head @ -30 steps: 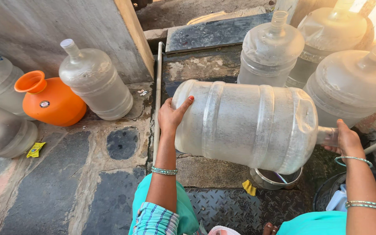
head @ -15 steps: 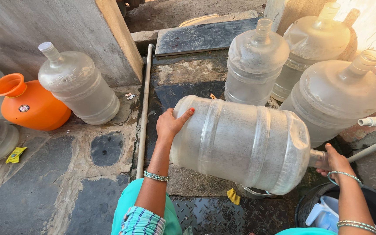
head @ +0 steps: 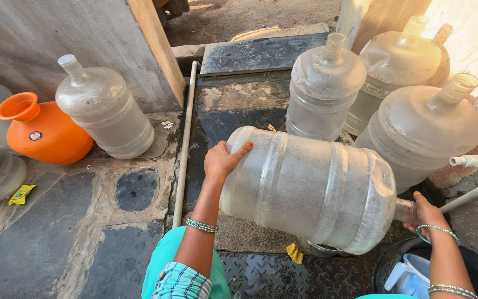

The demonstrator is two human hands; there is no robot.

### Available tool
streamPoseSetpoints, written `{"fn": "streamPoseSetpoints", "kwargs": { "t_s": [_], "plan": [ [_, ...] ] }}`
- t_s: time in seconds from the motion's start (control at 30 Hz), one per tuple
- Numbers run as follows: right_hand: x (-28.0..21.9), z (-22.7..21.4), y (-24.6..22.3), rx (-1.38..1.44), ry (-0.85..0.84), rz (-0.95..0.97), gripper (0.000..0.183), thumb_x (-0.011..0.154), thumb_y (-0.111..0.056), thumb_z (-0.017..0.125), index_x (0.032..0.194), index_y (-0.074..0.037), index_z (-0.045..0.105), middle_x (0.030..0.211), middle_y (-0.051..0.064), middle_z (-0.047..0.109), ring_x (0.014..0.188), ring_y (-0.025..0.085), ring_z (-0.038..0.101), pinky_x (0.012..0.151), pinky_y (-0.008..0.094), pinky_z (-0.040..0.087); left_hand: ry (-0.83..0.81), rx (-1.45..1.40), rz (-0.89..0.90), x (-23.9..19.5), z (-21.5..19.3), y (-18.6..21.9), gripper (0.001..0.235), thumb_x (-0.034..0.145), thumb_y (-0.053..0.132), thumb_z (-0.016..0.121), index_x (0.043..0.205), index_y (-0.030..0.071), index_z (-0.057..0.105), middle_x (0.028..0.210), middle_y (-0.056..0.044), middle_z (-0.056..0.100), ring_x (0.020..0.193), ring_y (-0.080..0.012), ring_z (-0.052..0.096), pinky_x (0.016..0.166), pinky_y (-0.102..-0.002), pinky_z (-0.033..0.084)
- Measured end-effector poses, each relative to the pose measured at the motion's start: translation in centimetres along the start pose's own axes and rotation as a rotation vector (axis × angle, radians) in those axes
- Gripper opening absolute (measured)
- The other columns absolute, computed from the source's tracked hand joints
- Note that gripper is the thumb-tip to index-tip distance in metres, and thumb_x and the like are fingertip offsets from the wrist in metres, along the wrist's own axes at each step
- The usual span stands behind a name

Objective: The person scrubs the exterior of a large plastic water dispenser bottle with a yellow sponge, then rinses it by shaking water inside and pouring it out. Finally, the person pours water from a blue pitcher into the bottle.

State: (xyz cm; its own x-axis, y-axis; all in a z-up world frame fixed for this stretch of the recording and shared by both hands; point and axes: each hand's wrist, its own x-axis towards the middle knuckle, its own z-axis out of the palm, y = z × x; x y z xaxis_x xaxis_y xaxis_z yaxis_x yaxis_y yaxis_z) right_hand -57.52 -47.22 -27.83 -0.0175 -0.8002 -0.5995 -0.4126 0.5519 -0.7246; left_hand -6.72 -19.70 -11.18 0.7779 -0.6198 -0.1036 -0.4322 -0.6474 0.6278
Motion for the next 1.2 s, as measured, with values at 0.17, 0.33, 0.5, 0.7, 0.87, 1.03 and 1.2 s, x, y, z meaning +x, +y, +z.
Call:
{"fn": "streamPoseSetpoints", "kwargs": {
  "t_s": [0.17, 0.33, 0.5, 0.7, 0.87, 1.03, 1.2],
  "plan": [
    [-1.4, 1.6, -0.4, -0.052, -0.086, 0.049, 0.074, 0.103, -0.063, 0.04, 0.111, 0.007, 0.062, 0.089, 0.025, 0.066, 0.063, 0.031, 0.059, 0.054, 0.037, 0.047, 0.003, 0.018, 0.012, 0.1, -0.8, -2.1, 0.102, 0.059, 0.093, 0.063, 0.1, 0.0, 0.071, 0.093, -0.021, 0.074, 0.09, -0.0328, 0.076, 0.077, -0.045, 0.061],
    [-3.8, 3.5, -0.6, -0.146, -0.221, 0.096, 0.088, 0.104, -0.068, 0.033, 0.113, 0.015, 0.063, 0.08, 0.023, 0.061, 0.059, 0.026, 0.053, 0.052, 0.036, 0.045, -0.012, 0.076, -0.024, 1.0, -1.8, -5.6, 0.103, 0.06, 0.094, 0.061, 0.097, -0.002, 0.074, 0.095, -0.022, 0.073, 0.095, -0.0343, 0.075, 0.079, -0.047, 0.061],
    [-6.3, 6.0, -0.7, -0.22, -0.181, -0.002, 0.084, 0.107, -0.063, 0.031, 0.114, 0.014, 0.064, 0.08, 0.021, 0.062, 0.059, 0.024, 0.051, 0.051, 0.035, 0.041, -0.032, 0.144, -0.072, -0.2, -5.0, -7.0, 0.104, 0.065, 0.092, 0.065, 0.106, -0.003, 0.074, 0.104, -0.023, 0.073, 0.096, -0.0336, 0.072, 0.081, -0.044, 0.059],
    [-9.8, 3.7, -6.9, 0.466, -0.212, -0.804, 0.044, 0.118, -0.049, 0.045, 0.126, -0.006, 0.054, 0.109, 0.009, 0.066, 0.089, 0.02, 0.068, 0.067, 0.034, 0.052, 0.157, -1.054, 0.556, -4.4, -14.8, -5.2, 0.076, 0.071, 0.049, 0.089, 0.124, 0.0, 0.065, 0.115, -0.011, 0.075, 0.097, -0.0259, 0.074, 0.08, -0.04, 0.067],
    [-12.5, 1.9, -10.7, 0.762, -0.321, -1.084, 0.051, 0.118, -0.051, 0.044, 0.123, 0.0, 0.055, 0.109, 0.016, 0.065, 0.084, 0.025, 0.063, 0.065, 0.038, 0.047, 0.419, -1.027, 1.021, -11.0, -21.2, -4.7, 0.082, 0.086, 0.052, 0.088, 0.141, 0.0, 0.056, 0.13, -0.011, 0.067, 0.124, -0.0205, 0.065, 0.112, -0.035, 0.053],
    [-10.3, 3.4, -12.5, 0.642, -0.149, -0.99, 0.059, 0.117, -0.052, 0.043, 0.121, 0.005, 0.055, 0.108, 0.024, 0.064, 0.078, 0.029, 0.059, 0.063, 0.041, 0.043, 0.447, -0.856, 1.134, -13.3, -20.9, -4.3, 0.103, 0.074, 0.057, 0.091, 0.146, -0.003, 0.05, 0.135, -0.02, 0.067, 0.121, -0.0256, 0.07, 0.11, -0.04, 0.058],
    [-8.4, 5.3, -7.7, 0.241, 0.056, -0.723, 0.066, 0.116, -0.053, 0.042, 0.118, 0.011, 0.056, 0.108, 0.031, 0.063, 0.073, 0.033, 0.054, 0.061, 0.045, 0.039, 0.235, -0.69, 0.308, -6.0, -14.5, -6.7, 0.105, 0.059, 0.07, 0.083, 0.134, -0.002, 0.061, 0.116, -0.022, 0.075, 0.105, -0.0296, 0.075, 0.095, -0.042, 0.059]
  ]
}}
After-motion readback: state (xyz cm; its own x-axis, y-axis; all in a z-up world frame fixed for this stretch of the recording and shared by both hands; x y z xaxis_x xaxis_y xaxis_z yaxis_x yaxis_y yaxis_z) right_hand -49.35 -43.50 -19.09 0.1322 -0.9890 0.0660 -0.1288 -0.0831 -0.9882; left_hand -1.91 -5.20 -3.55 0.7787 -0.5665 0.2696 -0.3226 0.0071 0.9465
